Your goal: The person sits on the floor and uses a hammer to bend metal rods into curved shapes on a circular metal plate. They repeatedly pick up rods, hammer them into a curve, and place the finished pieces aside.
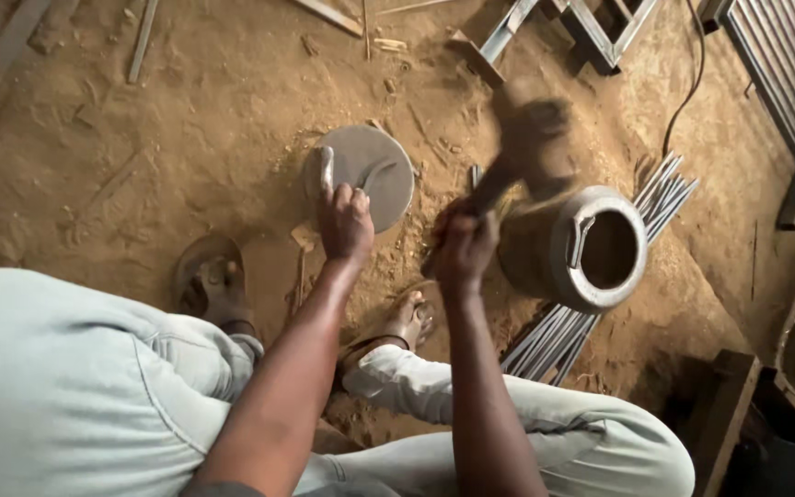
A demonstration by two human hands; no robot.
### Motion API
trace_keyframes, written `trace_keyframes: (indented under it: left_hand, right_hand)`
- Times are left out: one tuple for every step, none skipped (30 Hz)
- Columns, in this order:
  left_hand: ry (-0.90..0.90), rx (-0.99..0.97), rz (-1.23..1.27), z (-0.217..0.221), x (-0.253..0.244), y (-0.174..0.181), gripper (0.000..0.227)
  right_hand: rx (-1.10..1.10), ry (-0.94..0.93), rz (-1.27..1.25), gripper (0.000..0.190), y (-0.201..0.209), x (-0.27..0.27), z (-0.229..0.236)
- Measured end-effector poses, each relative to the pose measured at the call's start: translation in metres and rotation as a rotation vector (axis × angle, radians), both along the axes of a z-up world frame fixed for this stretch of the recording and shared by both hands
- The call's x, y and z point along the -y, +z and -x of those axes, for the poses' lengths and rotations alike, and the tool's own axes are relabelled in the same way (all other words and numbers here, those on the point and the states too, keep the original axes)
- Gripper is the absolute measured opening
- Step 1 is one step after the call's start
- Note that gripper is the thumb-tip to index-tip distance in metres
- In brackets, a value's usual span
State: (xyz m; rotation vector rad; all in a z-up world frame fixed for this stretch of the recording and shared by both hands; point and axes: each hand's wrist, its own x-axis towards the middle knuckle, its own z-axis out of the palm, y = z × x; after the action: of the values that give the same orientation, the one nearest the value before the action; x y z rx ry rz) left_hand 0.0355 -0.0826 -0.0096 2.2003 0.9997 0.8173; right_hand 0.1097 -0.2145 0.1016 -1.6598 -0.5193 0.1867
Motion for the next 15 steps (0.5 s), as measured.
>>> trace_keyframes:
  left_hand:
    - [-0.001, -0.017, -0.005, 0.000, 0.002, 0.000, 0.010]
    - [-0.006, -0.037, -0.008, 0.003, 0.006, 0.000, 0.010]
    - [-0.011, -0.056, -0.011, 0.005, 0.009, 0.001, 0.010]
    - [0.004, -0.029, -0.015, 0.003, 0.009, 0.002, 0.012]
    - [0.019, -0.002, -0.018, 0.000, 0.009, 0.004, 0.014]
    - [0.045, 0.024, -0.025, -0.002, 0.003, 0.005, 0.016]
    - [0.037, 0.027, -0.040, -0.007, -0.005, 0.005, 0.014]
    - [0.031, 0.011, -0.039, 0.001, 0.001, 0.003, 0.011]
    - [0.026, -0.005, -0.036, 0.009, 0.007, 0.000, 0.009]
    - [0.002, -0.007, 0.011, 0.010, 0.016, -0.001, 0.011]
    - [-0.021, -0.009, 0.058, 0.010, 0.024, 0.000, 0.014]
    - [-0.018, -0.002, 0.075, 0.005, 0.010, 0.001, 0.017]
    - [0.008, 0.009, 0.064, -0.002, -0.003, 0.001, 0.017]
    - [0.025, -0.003, 0.081, 0.007, 0.003, 0.000, 0.017]
    - [0.043, -0.015, 0.098, 0.015, 0.008, -0.003, 0.017]
  right_hand:
    - [0.077, -0.022, 0.063, 0.037, -0.007, -0.001, 0.002]
    - [0.177, 0.050, 0.258, 0.032, -0.013, 0.001, 0.009]
    - [0.274, 0.123, 0.454, 0.028, -0.017, 0.002, 0.016]
    - [0.085, 0.088, 0.528, 0.026, -0.017, 0.000, 0.018]
    - [-0.106, 0.055, 0.598, 0.025, -0.015, -0.004, 0.019]
    - [-0.295, 0.034, 0.661, 0.024, -0.011, -0.012, 0.017]
    - [-0.329, -0.005, 0.582, 0.026, -0.004, -0.021, 0.012]
    - [-0.380, -0.039, 0.521, 0.027, 0.003, -0.019, 0.016]
    - [-0.431, -0.073, 0.460, 0.028, 0.012, -0.016, 0.018]
    - [-0.376, -0.075, 0.407, 0.029, 0.023, -0.010, 0.017]
    - [-0.320, -0.077, 0.354, 0.030, 0.036, -0.004, 0.016]
    - [-0.252, -0.049, 0.275, 0.030, 0.044, -0.017, 0.006]
    - [-0.185, 0.008, 0.155, 0.030, 0.051, -0.028, -0.003]
    - [-0.143, 0.056, 0.060, 0.030, 0.054, -0.024, 0.002]
    - [-0.102, 0.102, -0.035, 0.030, 0.052, -0.020, 0.007]
